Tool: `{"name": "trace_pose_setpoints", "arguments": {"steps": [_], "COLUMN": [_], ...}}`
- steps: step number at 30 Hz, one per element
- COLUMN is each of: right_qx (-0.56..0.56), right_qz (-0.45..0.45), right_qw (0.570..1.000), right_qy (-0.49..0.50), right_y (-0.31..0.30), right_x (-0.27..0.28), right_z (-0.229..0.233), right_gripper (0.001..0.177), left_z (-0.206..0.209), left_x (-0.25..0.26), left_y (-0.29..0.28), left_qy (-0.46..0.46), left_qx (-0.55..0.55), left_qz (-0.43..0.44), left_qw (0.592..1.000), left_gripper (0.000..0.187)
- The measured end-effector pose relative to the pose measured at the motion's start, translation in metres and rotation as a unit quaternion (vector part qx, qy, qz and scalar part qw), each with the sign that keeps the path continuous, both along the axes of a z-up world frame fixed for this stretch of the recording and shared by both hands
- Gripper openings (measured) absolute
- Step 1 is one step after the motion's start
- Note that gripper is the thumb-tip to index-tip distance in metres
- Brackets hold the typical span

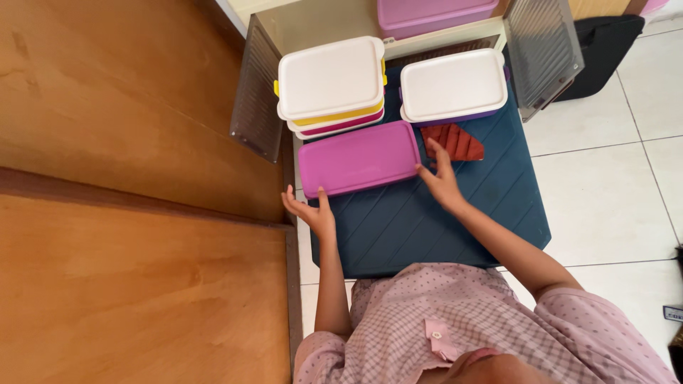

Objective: The person sits in front of a glass-fronted cabinet, opens the doors, and takes plastic food containers off the shelf one at a time, stacking them on a small stool. The person then wipes a pink container and its lid with a red cloth and presses the lid closed.

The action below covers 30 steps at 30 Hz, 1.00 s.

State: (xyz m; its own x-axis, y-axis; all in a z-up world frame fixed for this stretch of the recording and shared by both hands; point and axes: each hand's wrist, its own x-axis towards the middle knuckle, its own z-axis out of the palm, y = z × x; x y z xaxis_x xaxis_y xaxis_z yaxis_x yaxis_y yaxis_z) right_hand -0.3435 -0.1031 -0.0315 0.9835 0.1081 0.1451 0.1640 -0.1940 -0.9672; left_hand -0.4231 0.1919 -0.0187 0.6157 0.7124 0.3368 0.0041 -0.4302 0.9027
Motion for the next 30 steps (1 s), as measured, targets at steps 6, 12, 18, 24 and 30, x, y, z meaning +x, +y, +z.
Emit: {"name": "trace_pose_setpoints", "arguments": {"steps": [6, 12, 18, 24, 30], "right_qx": [0.118, 0.081, 0.024, 0.072, 0.087], "right_qz": [-0.011, -0.045, -0.096, -0.120, -0.180], "right_qw": [0.991, 0.994, 0.992, 0.989, 0.980], "right_qy": [-0.058, -0.058, -0.082, -0.052, -0.014], "right_y": [-0.034, -0.062, -0.081, -0.095, -0.102], "right_x": [0.045, 0.095, 0.163, 0.238, 0.292], "right_z": [0.027, 0.057, 0.068, 0.071, 0.072], "right_gripper": [0.064, 0.062, 0.064, 0.064, 0.068], "left_z": [0.058, 0.093, 0.094, 0.073, 0.054], "left_x": [0.012, 0.066, 0.169, 0.294, 0.372], "left_y": [-0.042, -0.123, -0.200, -0.231, -0.218], "left_qy": [-0.058, -0.125, -0.109, -0.100, -0.079], "left_qx": [0.036, -0.044, -0.068, -0.107, -0.095], "left_qz": [-0.072, -0.300, -0.400, -0.360, -0.277], "left_qw": [0.995, 0.944, 0.907, 0.922, 0.953], "left_gripper": [0.063, 0.052, 0.055, 0.062, 0.060]}}
